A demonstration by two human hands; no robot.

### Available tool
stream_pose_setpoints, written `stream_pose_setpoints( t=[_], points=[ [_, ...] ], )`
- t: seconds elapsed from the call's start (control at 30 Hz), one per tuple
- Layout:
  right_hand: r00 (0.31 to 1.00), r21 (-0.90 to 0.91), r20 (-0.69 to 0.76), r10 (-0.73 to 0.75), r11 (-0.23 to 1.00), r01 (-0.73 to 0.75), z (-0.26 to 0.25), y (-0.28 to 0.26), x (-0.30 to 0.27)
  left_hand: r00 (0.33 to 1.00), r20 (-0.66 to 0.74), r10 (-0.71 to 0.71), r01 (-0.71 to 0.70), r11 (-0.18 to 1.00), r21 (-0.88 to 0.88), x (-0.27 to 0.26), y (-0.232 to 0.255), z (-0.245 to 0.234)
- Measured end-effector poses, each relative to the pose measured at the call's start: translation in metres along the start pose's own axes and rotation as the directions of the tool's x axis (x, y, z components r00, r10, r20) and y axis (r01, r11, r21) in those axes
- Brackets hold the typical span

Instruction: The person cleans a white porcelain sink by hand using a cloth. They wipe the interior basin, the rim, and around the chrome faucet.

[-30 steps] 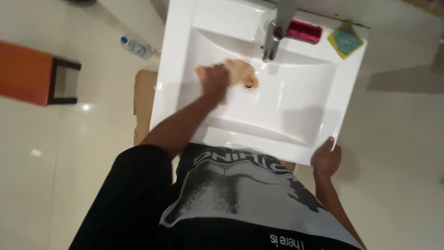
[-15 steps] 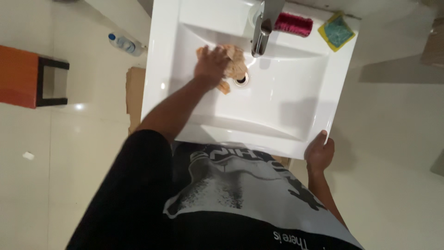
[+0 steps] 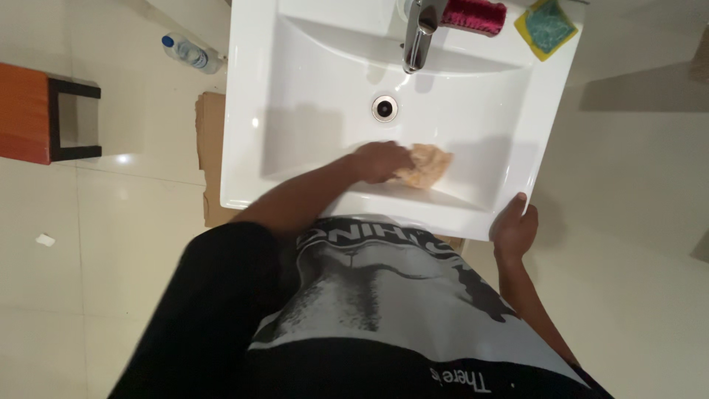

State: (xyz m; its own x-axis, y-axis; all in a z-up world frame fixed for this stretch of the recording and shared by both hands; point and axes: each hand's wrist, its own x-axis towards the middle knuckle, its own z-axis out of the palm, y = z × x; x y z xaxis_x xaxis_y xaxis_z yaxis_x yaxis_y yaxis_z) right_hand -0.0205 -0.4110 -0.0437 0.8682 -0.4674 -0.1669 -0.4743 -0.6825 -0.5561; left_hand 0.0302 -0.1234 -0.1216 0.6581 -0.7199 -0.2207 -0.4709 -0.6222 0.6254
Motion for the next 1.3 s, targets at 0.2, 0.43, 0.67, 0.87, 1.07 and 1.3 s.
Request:
stream_pose_setpoints(
  t=[0.2,0.43,0.67,0.87,1.07,1.3],
  points=[
    [1.0,-0.081,-0.016,0.017,0.997,-0.018,0.0,-0.004,-0.001,0.9,-0.436,0.029,0.047,0.985,0.163,0.063,-0.022,0.009],
    [0.999,-0.047,-0.006,0.038,0.998,-0.038,-0.003,-0.009,-0.003,0.866,-0.369,-0.338,0.452,0.845,0.285,0.004,-0.092,-0.058],
    [0.998,-0.058,-0.035,-0.046,0.997,0.044,0.002,0.008,0.002,0.734,-0.161,-0.659,0.487,0.348,0.801,-0.095,-0.074,-0.129],
    [0.996,0.001,-0.008,-0.084,0.997,0.084,0.0,0.013,0.002,0.815,0.101,-0.57,0.314,0.582,0.75,-0.119,-0.031,-0.102],
    [1.0,0.018,-0.014,-0.025,1.0,0.026,-0.001,0.01,0.001,0.763,0.366,-0.533,0.501,0.845,0.185,-0.102,0.002,-0.083],
    [1.0,-0.034,0.002,0.006,0.999,-0.006,-0.001,0.009,0.004,0.963,0.186,-0.197,0.255,0.893,-0.372,-0.022,0.007,0.016]
  ],
)
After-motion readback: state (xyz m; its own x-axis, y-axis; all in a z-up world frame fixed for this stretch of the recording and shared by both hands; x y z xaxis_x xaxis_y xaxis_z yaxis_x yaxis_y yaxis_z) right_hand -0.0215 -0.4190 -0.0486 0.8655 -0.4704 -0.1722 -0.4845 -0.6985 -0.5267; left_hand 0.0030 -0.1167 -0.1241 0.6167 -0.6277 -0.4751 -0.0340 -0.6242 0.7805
